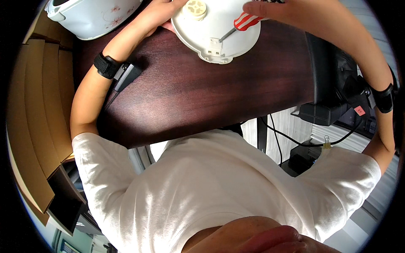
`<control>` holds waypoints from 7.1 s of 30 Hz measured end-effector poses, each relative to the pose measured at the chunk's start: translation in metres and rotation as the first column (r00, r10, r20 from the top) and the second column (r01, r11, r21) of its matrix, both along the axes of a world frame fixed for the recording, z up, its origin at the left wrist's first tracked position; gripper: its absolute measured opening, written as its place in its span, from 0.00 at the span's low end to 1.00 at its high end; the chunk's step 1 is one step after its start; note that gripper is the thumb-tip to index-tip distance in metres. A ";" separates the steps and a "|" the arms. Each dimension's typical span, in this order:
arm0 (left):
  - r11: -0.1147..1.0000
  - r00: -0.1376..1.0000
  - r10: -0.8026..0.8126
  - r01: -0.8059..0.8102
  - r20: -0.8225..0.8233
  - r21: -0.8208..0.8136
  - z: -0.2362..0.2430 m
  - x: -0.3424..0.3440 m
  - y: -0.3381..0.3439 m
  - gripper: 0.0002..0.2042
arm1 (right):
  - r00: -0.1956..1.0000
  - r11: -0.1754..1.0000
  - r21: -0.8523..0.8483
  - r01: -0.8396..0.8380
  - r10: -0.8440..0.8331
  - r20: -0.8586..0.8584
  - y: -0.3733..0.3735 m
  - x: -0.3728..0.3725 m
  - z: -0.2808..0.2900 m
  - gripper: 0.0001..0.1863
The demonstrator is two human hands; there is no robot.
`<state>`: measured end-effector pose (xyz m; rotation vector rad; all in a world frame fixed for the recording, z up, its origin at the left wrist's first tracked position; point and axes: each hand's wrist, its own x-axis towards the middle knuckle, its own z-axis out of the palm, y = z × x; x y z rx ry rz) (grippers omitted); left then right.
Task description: The person uses a screwdriver to remove screws from a white circular plastic cover, then separates the cover from a larger white cylindrical device. They continue to unscrew internal components and manipulate wires inside the device.
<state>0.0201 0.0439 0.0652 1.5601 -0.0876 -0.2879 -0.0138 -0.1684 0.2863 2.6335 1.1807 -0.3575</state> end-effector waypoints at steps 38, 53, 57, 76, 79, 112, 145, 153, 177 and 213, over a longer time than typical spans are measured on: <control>0.575 0.467 -0.699 -0.082 0.541 0.814 0.048 -0.032 -0.016 0.31 | 0.971 0.977 0.176 -0.120 0.153 -0.183 -0.047 -0.007 -0.034 0.14; 0.320 0.648 -0.683 -0.146 0.335 0.936 0.025 -0.054 -0.029 0.25 | 0.980 0.982 0.168 -0.089 0.116 -0.162 -0.050 -0.018 -0.027 0.14; 0.330 0.747 -0.616 -0.044 0.250 0.943 0.032 -0.057 -0.021 0.25 | 0.970 0.977 0.177 -0.116 0.149 -0.190 -0.042 -0.004 -0.028 0.14; 0.420 0.733 -0.611 -0.019 0.298 0.907 0.038 -0.056 -0.021 0.21 | 0.973 0.977 0.173 -0.125 0.155 -0.173 -0.044 -0.010 -0.037 0.14; 0.407 0.743 -0.589 -0.068 0.318 0.911 0.026 -0.058 -0.014 0.21 | 0.965 0.971 0.181 -0.156 0.189 -0.183 -0.041 -0.008 -0.044 0.14; 0.508 0.783 -0.508 -0.064 0.359 0.859 0.000 -0.053 -0.013 0.27 | 0.962 0.954 0.246 -0.174 0.218 -0.164 -0.049 -0.019 -0.046 0.16; 0.318 0.749 -0.641 0.059 0.168 0.946 0.000 -0.040 -0.042 0.30 | 0.964 0.928 0.307 -0.212 0.249 -0.088 -0.030 -0.024 -0.032 0.18; 0.265 0.809 -0.584 0.104 0.073 0.959 0.017 -0.039 -0.048 0.25 | 0.948 0.916 0.276 -0.290 0.315 -0.051 -0.010 -0.031 -0.020 0.18; 0.389 0.801 -0.542 -0.031 0.256 0.921 0.005 -0.051 -0.028 0.27 | 0.963 0.930 0.286 -0.231 0.261 -0.072 -0.059 0.016 -0.030 0.18; 0.632 0.746 -0.560 0.103 0.361 0.768 0.019 -0.034 -0.029 0.08 | 0.972 0.929 0.287 -0.232 0.234 0.027 -0.081 0.039 -0.002 0.15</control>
